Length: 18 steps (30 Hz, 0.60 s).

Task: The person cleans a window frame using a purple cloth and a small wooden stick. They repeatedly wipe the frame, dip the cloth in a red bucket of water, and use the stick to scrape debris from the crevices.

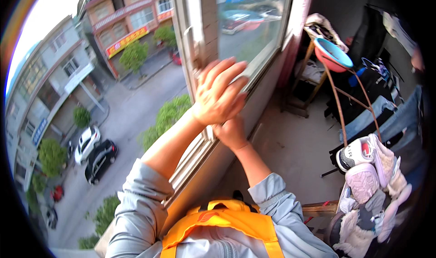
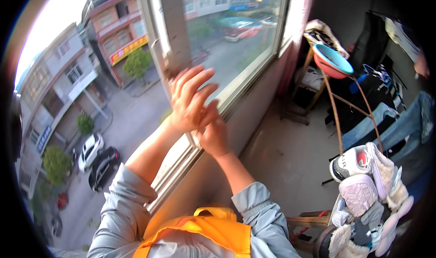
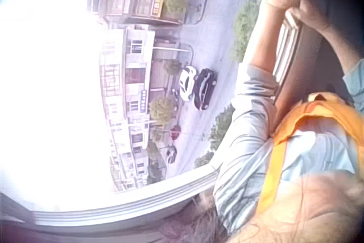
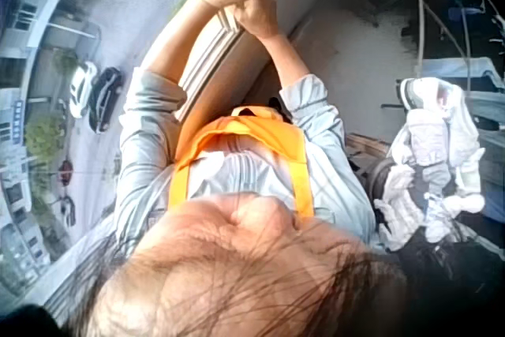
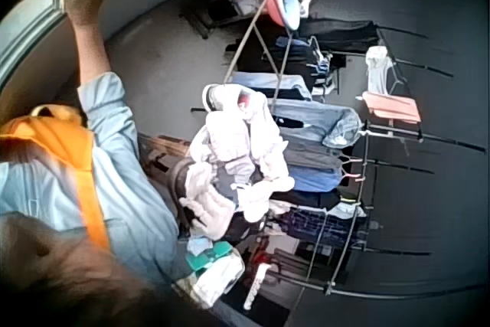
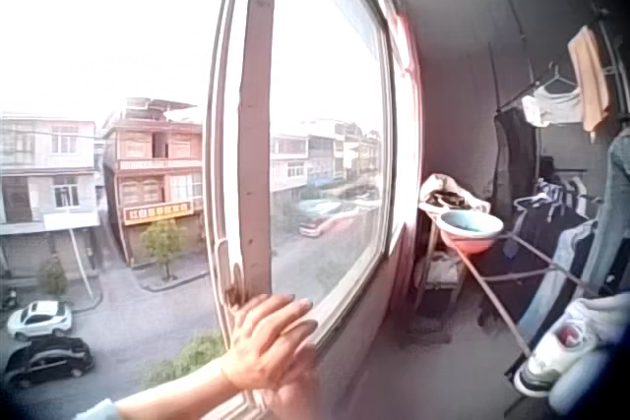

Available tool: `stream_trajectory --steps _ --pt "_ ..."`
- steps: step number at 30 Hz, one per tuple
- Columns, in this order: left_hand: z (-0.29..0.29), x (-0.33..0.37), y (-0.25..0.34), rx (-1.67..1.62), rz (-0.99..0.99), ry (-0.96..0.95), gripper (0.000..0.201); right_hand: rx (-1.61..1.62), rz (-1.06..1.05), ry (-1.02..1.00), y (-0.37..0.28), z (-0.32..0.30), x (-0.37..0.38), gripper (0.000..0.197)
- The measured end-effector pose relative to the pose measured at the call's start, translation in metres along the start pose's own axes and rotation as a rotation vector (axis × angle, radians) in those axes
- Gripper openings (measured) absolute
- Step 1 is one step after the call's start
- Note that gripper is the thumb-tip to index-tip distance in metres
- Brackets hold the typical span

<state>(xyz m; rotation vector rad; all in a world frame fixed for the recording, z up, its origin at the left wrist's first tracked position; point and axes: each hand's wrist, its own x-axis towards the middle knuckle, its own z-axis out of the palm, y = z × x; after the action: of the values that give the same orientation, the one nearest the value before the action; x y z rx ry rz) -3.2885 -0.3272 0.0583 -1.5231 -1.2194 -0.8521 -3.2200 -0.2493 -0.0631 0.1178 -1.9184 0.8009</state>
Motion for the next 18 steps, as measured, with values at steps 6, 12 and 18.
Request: stream_trajectory --steps 6,12,18 --pt "-0.117 -0.023 0.012 -0.117 -0.1 0.01 0.021 0.057 0.349 0.09 -0.01 -0.032 -0.038 0.048" --pt "-0.285 -0.129 0.081 0.02 -0.943 0.337 0.021 0.169 0.352 -0.099 -0.051 -0.005 -0.09 0.006" --pt "-0.334 -0.198 0.211 0.363 -1.012 0.249 0.036 0.304 0.015 -0.526 -0.115 0.088 -0.074 0.013"
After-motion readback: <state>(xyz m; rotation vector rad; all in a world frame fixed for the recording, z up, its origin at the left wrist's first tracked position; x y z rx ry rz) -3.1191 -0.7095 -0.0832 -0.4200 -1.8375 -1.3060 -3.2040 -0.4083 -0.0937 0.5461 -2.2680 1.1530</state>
